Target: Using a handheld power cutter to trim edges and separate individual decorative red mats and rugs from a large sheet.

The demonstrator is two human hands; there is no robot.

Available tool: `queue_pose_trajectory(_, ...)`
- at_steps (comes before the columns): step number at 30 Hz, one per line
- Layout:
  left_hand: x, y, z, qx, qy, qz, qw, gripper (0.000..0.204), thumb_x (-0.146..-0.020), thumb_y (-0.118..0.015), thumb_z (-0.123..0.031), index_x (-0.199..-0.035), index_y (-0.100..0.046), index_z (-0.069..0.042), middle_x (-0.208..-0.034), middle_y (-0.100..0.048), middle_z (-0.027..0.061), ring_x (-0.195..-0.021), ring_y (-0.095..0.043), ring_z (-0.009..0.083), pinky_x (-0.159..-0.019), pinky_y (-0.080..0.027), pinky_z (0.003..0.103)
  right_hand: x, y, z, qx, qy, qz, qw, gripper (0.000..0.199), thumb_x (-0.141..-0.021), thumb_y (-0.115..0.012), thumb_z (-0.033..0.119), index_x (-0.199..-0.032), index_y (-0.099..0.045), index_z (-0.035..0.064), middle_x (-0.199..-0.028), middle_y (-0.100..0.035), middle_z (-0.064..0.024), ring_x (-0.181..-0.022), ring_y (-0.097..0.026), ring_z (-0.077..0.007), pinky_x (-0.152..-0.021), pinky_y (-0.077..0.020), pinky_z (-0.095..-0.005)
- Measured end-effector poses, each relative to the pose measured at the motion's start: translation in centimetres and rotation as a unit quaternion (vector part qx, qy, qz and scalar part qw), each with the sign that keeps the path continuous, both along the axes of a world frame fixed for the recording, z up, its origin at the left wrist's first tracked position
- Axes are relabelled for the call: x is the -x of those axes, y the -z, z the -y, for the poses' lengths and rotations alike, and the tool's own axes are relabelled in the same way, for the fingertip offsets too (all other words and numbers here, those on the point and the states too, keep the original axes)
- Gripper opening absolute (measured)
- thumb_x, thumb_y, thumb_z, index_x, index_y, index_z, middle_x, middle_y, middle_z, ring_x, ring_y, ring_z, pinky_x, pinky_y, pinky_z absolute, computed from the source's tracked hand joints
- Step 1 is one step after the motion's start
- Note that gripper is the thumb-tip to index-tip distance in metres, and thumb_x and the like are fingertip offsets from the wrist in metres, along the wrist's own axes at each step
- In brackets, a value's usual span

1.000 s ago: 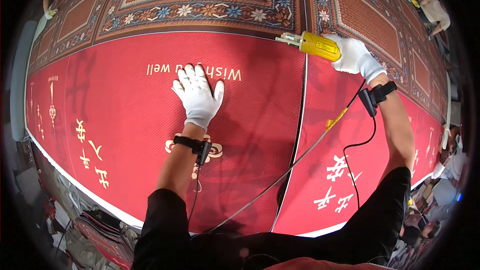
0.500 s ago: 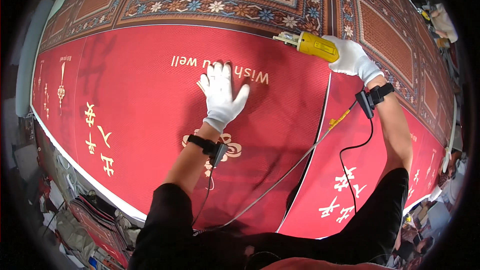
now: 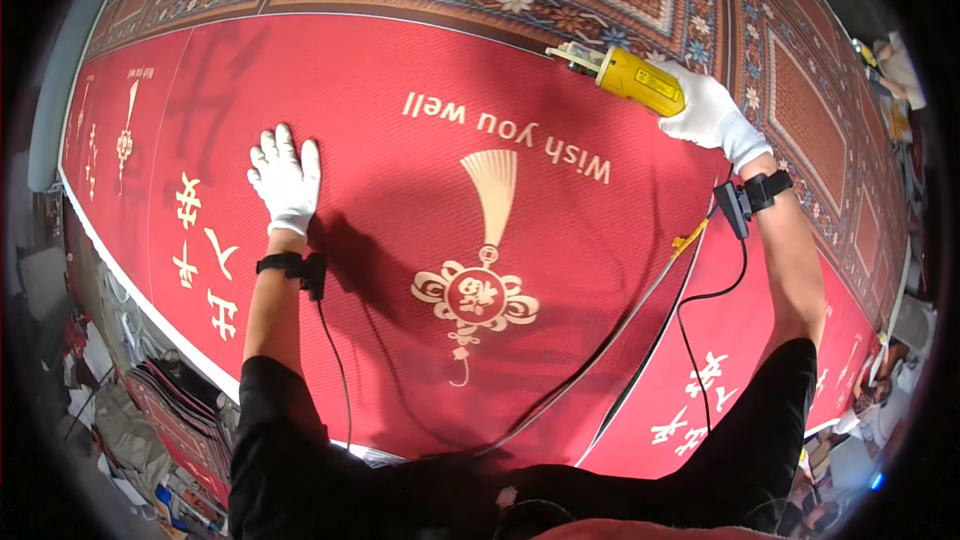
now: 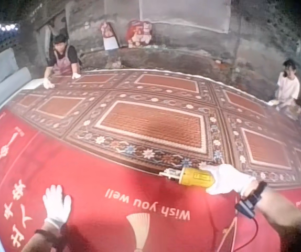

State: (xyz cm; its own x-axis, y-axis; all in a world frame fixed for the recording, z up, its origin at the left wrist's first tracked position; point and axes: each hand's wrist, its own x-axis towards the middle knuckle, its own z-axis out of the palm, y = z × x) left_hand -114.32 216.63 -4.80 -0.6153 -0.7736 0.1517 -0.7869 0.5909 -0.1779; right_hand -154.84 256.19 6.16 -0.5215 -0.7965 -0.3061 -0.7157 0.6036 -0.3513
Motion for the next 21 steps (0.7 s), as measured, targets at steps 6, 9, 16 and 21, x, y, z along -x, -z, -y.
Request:
queue_pose_trajectory(6, 0.7, -0.4, -0.5, -0.004, 0.0, 0.005, 1.0, 0.067, -0.095, -0.04, -0.054, -0.143, -0.041, -0.007, -0.148, -0.037, 0.0213, -0.135, -0.032, 0.0463, -0.109, -0.022, 0.063, -0.3, 1.2, 6.4, 0.046, -0.039, 0.04, 0.997, 0.068, -0.066, -0.071, 0.012, -0.131, -0.05, 0.0024, -0.111, -0.064, -0.0179, -0.102, -0.064, -0.0289, -0.092, -0.0481, -0.0304)
queue_pose_trajectory(9, 1.2, -0.5, -0.7, -0.011, 0.011, -0.012, 1.0, 0.068, -0.094, -0.041, -0.053, -0.142, -0.043, -0.005, -0.147, -0.037, 0.0234, -0.135, -0.031, 0.0483, -0.108, -0.022, 0.064, 0.3, 3.5, 8.3, 0.09, -0.031, 0.071, 0.993, 0.066, -0.068, -0.071, 0.021, -0.13, -0.051, 0.0092, -0.105, -0.066, -0.0216, -0.097, -0.064, -0.037, -0.086, -0.0505, -0.0367)
queue_pose_trajectory(16, 1.2, -1.1, -0.5, -0.046, -0.001, -0.028, 0.999, 0.068, -0.093, -0.043, -0.052, -0.143, -0.042, -0.006, -0.147, -0.036, 0.0231, -0.135, -0.03, 0.0476, -0.108, -0.021, 0.065, -1.8, 2.7, 16.4, 0.08, -0.067, 0.034, 0.994, 0.066, -0.066, -0.071, 0.022, -0.128, -0.052, 0.0094, -0.101, -0.066, -0.0214, -0.093, -0.064, -0.0365, -0.083, -0.0506, -0.0372)
queue_pose_trajectory(21, 0.7, -2.0, -0.1, -0.086, -0.001, -0.053, 0.995, 0.069, -0.091, -0.047, -0.051, -0.141, -0.043, -0.003, -0.146, -0.036, 0.0251, -0.135, -0.029, 0.049, -0.108, -0.02, 0.066, -3.8, 2.7, 21.9, 0.099, -0.075, 0.046, 0.991, 0.062, -0.066, -0.07, 0.023, -0.124, -0.055, 0.0089, -0.1, -0.066, -0.0215, -0.091, -0.065, -0.0365, -0.082, -0.0506, -0.0374)
